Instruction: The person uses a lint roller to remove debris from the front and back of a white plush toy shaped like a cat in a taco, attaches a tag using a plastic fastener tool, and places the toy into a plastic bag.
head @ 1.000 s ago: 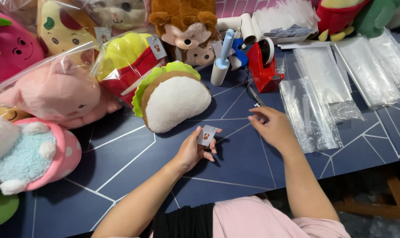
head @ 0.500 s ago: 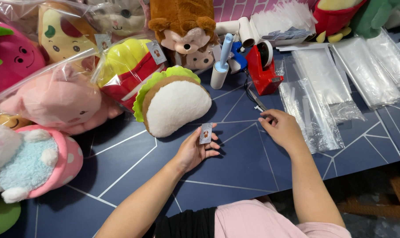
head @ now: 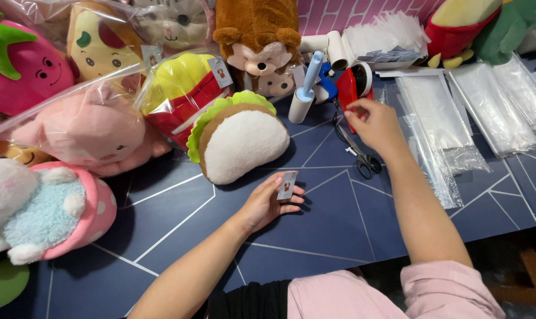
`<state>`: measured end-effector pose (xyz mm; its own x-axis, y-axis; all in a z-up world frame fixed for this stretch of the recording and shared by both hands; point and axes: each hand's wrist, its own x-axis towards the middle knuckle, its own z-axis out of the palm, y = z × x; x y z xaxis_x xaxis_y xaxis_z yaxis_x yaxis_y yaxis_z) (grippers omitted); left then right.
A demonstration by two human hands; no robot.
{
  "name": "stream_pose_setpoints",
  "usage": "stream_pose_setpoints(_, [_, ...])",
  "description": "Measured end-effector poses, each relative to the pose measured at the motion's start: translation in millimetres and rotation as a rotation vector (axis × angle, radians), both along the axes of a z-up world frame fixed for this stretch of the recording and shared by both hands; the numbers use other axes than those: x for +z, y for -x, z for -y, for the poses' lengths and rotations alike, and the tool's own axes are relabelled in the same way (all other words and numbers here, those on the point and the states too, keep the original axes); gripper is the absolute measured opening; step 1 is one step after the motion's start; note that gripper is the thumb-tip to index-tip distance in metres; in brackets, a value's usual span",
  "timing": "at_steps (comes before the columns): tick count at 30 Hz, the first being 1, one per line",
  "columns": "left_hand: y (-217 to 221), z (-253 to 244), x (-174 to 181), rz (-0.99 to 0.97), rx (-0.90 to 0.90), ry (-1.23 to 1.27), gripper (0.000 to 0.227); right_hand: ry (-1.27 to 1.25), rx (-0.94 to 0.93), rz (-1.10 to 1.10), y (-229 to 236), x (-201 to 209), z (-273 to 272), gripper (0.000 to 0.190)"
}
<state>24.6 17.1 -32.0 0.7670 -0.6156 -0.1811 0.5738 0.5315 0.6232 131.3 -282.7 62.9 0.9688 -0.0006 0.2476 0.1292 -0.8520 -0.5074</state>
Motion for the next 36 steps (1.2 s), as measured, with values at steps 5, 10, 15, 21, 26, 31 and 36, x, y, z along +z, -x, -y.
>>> stream_pose_setpoints(5, [-1,-1,-1,0.008,-0.016,0.0,0.05,0.238,-0.001,0.044,-54,-11,-49,0.038])
stream_pose_setpoints(10, [-3,0,-15,0.0,0.013,0.006,0.047,0.2,-0.07,-0.277,-86,-4,-81,0.057])
stream_pose_setpoints(15, [-4,2,-14,0.032,-0.011,-0.015,0.045,0.281,-0.115,-0.355,-105,-12,-86,0.049])
stream_pose_setpoints(21, [-3,1,-4,0.039,-0.026,0.004,0.047,0.29,-0.22,-0.376,-112,3,-97,0.047])
stream_pose_setpoints(26, [-6,-1,-6,0.03,-0.049,0.01,0.049,0.325,-0.3,-0.38,-108,32,-112,0.052])
stream_pose_setpoints(31, [-6,-3,3,0.037,-0.062,-0.01,0.049,0.39,-0.291,-0.359,-93,58,-107,0.08])
stream_pose_setpoints(36, [-6,-5,20,-0.043,-0.076,-0.029,0.056,0.335,-0.246,-0.23,-70,81,-80,0.088])
